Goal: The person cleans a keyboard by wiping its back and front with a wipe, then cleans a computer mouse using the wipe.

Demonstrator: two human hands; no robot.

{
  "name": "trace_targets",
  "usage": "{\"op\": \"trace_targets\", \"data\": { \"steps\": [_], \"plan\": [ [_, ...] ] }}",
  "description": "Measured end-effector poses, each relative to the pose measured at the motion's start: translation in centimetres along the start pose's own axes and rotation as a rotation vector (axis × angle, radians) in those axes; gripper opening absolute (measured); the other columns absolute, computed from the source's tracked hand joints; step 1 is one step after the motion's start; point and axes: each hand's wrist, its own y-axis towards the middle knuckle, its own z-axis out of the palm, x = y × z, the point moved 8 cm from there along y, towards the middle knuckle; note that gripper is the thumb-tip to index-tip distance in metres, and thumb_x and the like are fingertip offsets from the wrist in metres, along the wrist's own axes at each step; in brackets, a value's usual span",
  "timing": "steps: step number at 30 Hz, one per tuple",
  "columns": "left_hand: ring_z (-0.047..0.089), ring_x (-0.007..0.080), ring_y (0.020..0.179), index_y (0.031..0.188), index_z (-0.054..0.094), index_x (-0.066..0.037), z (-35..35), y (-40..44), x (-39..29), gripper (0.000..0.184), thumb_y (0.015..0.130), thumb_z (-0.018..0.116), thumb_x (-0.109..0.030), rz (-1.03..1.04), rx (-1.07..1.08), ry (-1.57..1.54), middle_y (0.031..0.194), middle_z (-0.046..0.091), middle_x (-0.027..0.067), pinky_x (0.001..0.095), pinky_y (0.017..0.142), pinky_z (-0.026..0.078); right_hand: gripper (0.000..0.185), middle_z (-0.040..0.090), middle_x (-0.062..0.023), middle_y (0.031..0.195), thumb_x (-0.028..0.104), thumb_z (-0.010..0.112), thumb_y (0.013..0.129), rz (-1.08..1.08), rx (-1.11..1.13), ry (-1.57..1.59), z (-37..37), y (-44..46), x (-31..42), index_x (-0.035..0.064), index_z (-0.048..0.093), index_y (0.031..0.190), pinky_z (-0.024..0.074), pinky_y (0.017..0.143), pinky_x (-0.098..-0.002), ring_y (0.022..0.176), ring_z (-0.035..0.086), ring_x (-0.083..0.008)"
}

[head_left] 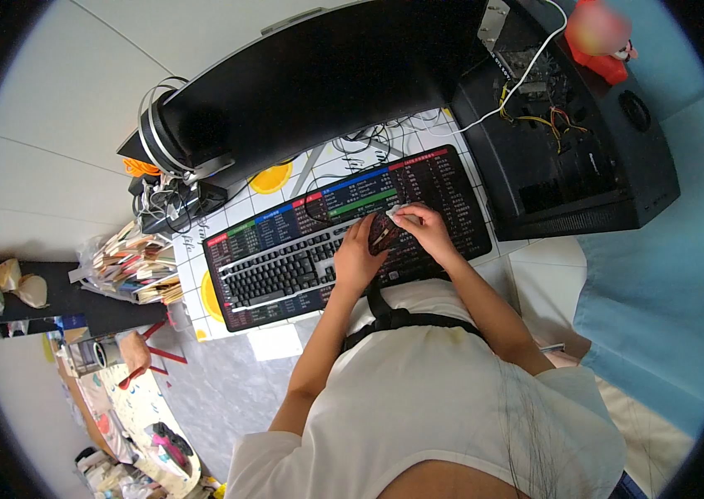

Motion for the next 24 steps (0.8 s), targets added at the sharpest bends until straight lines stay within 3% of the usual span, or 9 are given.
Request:
{"op": "trace_targets", "data": {
  "steps": [1, 2, 5, 6, 8, 15, 21, 24],
  "plan": [
    [0.052, 0.0315, 0.1, 0.122, 0.042, -0.007, 0.0, 0.0, 0.1, 0.072, 0.058, 0.073, -0.014, -0.003, -0.01, 0.011, 0.115, 0.05, 0.0142, 0.0361, 0.081, 0.046, 0.024, 0.06, -0.0061, 0.087, 0.017, 0.066, 0.077, -0.016, 0.033, -0.048, 0.3, 0.0, -0.1, 0.0012, 0.059, 0.094, 0.0448, 0.07, -0.0257, 0.079, 0.058, -0.0154],
    [0.052, 0.0315, 0.1, 0.122, 0.042, -0.007, 0.1, 0.0, 0.2, 0.072, 0.058, 0.073, -0.014, -0.003, -0.011, 0.011, 0.115, 0.05, 0.0142, 0.0361, 0.081, 0.046, 0.024, 0.06, -0.0061, 0.087, 0.017, 0.066, 0.077, -0.017, 0.032, -0.048, 0.4, 0.0, -0.3, 0.0012, 0.059, 0.094, 0.0448, 0.07, -0.0257, 0.079, 0.058, -0.0154],
    [0.051, 0.0282, 0.103, 0.121, 0.043, -0.01, 0.2, -0.1, 0.4, 0.071, 0.056, 0.071, -0.013, -0.017, -0.008, 0.036, 0.113, 0.052, 0.0108, 0.0356, 0.08, 0.046, 0.052, 0.059, -0.0087, 0.09, 0.015, 0.07, 0.072, 0.15, -0.048, 0.01, 0.1, 0.0, -1.6, 0.0069, 0.045, 0.117, 0.0458, 0.067, -0.026, 0.08, 0.058, -0.0151],
    [0.05, 0.0287, 0.103, 0.122, 0.042, -0.01, 0.1, 0.0, 0.2, 0.071, 0.057, 0.071, -0.014, -0.019, 0.011, 0.046, 0.114, 0.052, 0.0111, 0.0359, 0.081, 0.046, 0.052, 0.059, -0.0087, 0.09, 0.015, 0.07, 0.072, 0.149, -0.048, 0.01, 0.0, -0.1, -1.5, 0.0069, 0.045, 0.117, 0.0458, 0.067, -0.026, 0.08, 0.058, -0.0151],
    [0.05, 0.0292, 0.103, 0.122, 0.042, -0.009, 0.2, -0.1, 0.2, 0.071, 0.057, 0.071, -0.014, -0.021, 0.029, 0.058, 0.114, 0.051, 0.0114, 0.0362, 0.081, 0.046, 0.043, 0.059, -0.0039, 0.088, 0.011, 0.067, 0.075, 0.387, 0.025, 0.286, 0.8, -0.6, -2.8, 0.0066, 0.048, 0.114, 0.043, 0.07, -0.0217, 0.085, 0.054, -0.0096],
    [0.051, 0.0308, 0.101, 0.123, 0.04, -0.008, 1.2, 0.0, 0.4, 0.072, 0.06, 0.072, -0.02, -0.061, 0.132, -0.017, 0.108, 0.053, 0.0127, 0.0375, 0.078, 0.046, 0.033, 0.06, -0.005, 0.09, 0.021, 0.068, 0.075, 0.249, -0.069, 0.205, -0.2, -0.3, -3.8, 0.0032, 0.056, 0.1, 0.0452, 0.065, -0.0249, 0.08, 0.055, -0.0121],
    [0.057, 0.032, 0.088, 0.124, 0.039, -0.009, 1.1, 0.0, 0.6, 0.073, 0.06, 0.072, -0.023, -0.035, 0.084, 0.008, 0.104, 0.054, 0.013, 0.039, 0.07, 0.048, 0.017, 0.057, -0.0023, 0.083, 0.017, 0.059, 0.083, 0.289, -0.268, 0.051, -1.3, -0.7, -3.2, 0.0048, 0.054, 0.094, 0.0428, 0.065, -0.0212, 0.075, 0.052, -0.0075],
    [0.057, 0.0322, 0.087, 0.123, 0.039, -0.01, 0.7, -0.1, 0.5, 0.072, 0.059, 0.072, -0.022, -0.033, 0.046, 0.013, 0.104, 0.054, 0.0128, 0.0389, 0.07, 0.049, 0.024, 0.056, -0.0043, 0.078, 0.024, 0.056, 0.084, 0.178, -0.099, 0.046, -0.4, -0.2, -2.8, 0.003, 0.051, 0.096, 0.0418, 0.058, -0.0253, 0.07, 0.051, -0.0109]
  ]
}}
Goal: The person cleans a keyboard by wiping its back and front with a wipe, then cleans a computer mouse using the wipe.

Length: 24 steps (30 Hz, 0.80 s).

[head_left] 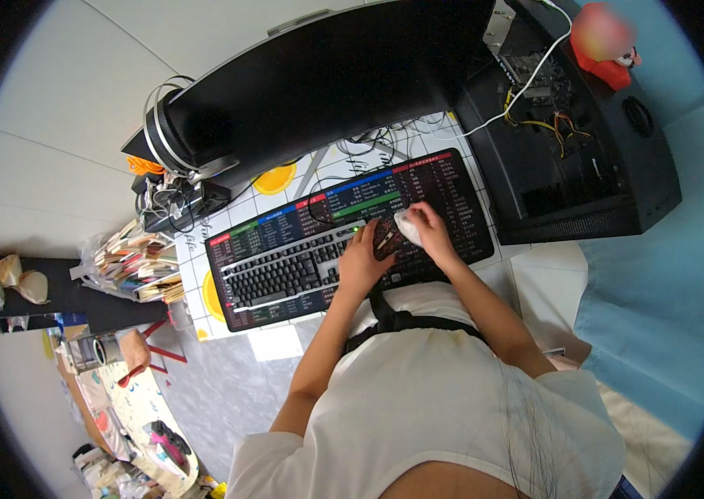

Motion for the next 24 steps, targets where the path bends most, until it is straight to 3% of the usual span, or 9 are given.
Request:
{"op": "trace_targets", "data": {
  "steps": [2, 5, 8, 10, 14, 16, 18, 23, 24],
  "plan": [
    [0.057, 0.0321, 0.087, 0.122, 0.04, -0.01, -0.2, 0.0, 0.0, 0.072, 0.059, 0.072, -0.021, -0.003, -0.017, 0.011, 0.104, 0.054, 0.0128, 0.0389, 0.07, 0.049, 0.018, 0.053, -0.0025, 0.074, 0.018, 0.056, 0.084, 0.001, 0.124, -0.011, 1.1, -0.1, -0.8, 0.0035, 0.051, 0.093, 0.04, 0.058, -0.0242, 0.065, 0.049, -0.0088],
    [0.057, 0.0316, 0.088, 0.121, 0.041, -0.01, -0.6, 0.0, -0.2, 0.07, 0.059, 0.071, -0.02, 0.005, -0.041, 0.085, 0.104, 0.054, 0.0122, 0.0386, 0.07, 0.049, 0.017, 0.054, -0.0027, 0.073, 0.017, 0.056, 0.083, -0.005, 0.113, -0.026, 1.1, 0.0, -0.6, 0.0035, 0.051, 0.092, 0.0405, 0.057, -0.0249, 0.065, 0.051, -0.0094],
    [0.057, 0.031, 0.088, 0.121, 0.042, -0.011, -0.5, 0.0, -0.5, 0.069, 0.059, 0.071, -0.02, 0.051, -0.052, 0.08, 0.105, 0.054, 0.0116, 0.038, 0.07, 0.049, 0.017, 0.056, -0.0053, 0.075, 0.016, 0.059, 0.081, -0.089, -0.071, 0.015, -0.2, 0.0, -0.1, 0.0033, 0.051, 0.091, 0.0423, 0.058, -0.0263, 0.067, 0.054, -0.0128],
    [0.057, 0.0308, 0.088, 0.12, 0.042, -0.01, -0.4, 0.1, -0.3, 0.069, 0.059, 0.071, -0.02, 0.039, -0.038, 0.078, 0.106, 0.054, 0.0114, 0.0376, 0.07, 0.049, 0.019, 0.059, -0.0089, 0.081, 0.015, 0.062, 0.078, -0.261, -0.176, -0.32, -0.8, -0.8, 2.8, 0.0024, 0.054, 0.089, 0.0448, 0.063, -0.0297, 0.072, 0.058, -0.0203],
    [0.057, 0.0307, 0.089, 0.12, 0.043, -0.01, -0.6, 0.0, -0.6, 0.069, 0.059, 0.071, -0.021, 0.021, -0.042, 0.073, 0.108, 0.053, 0.0115, 0.0373, 0.071, 0.049, 0.02, 0.059, -0.0108, 0.088, 0.015, 0.065, 0.075, -0.175, -0.133, -0.339, 0.0, -1.4, 4.6, 0.0017, 0.057, 0.087, 0.0459, 0.069, -0.0322, 0.078, 0.059, -0.0261],
    [0.057, 0.0307, 0.09, 0.12, 0.043, -0.01, -0.7, 0.1, -0.3, 0.069, 0.059, 0.072, -0.022, -0.011, -0.044, 0.051, 0.109, 0.053, 0.0119, 0.0371, 0.072, 0.049, 0.02, 0.06, -0.0115, 0.088, 0.016, 0.065, 0.075, -0.431, -0.134, -0.408, 0.7, -2.3, 6.8, 0.001, 0.058, 0.086, 0.0465, 0.07, -0.0326, 0.081, 0.059, -0.0278],
    [0.057, 0.0309, 0.09, 0.12, 0.043, -0.01, -0.7, 0.1, -0.1, 0.069, 0.059, 0.072, -0.022, -0.005, -0.046, 0.069, 0.11, 0.053, 0.0121, 0.037, 0.072, 0.049, 0.022, 0.06, -0.0111, 0.086, 0.016, 0.066, 0.076, -0.468, -0.133, -0.398, 0.7, -2.2, 6.0, 0.0, 0.057, 0.088, 0.0469, 0.068, -0.0306, 0.078, 0.06, -0.0246],
    [0.056, 0.0313, 0.092, 0.122, 0.042, -0.01, -0.6, 0.0, 0.0, 0.069, 0.06, 0.071, -0.021, 0.05, -0.047, 0.105, 0.111, 0.052, 0.013, 0.0373, 0.073, 0.049, 0.019, 0.062, -0.008, 0.084, 0.017, 0.064, 0.078, 0.062, 0.089, -0.117, 0.8, -0.7, 0.8, 0.0029, 0.059, 0.089, 0.0464, 0.066, -0.0278, 0.074, 0.059, -0.0184],
    [0.056, 0.0312, 0.092, 0.123, 0.041, -0.01, -0.6, -0.1, 0.0, 0.069, 0.061, 0.07, -0.021, 0.055, -0.047, 0.107, 0.112, 0.052, 0.0132, 0.0375, 0.074, 0.049, 0.018, 0.062, -0.0079, 0.083, 0.019, 0.063, 0.079, 0.077, 0.146, -0.143, 0.9, -0.4, 0.5, 0.0054, 0.06, 0.09, 0.0466, 0.064, -0.0277, 0.072, 0.06, -0.0194]
  ]
}}
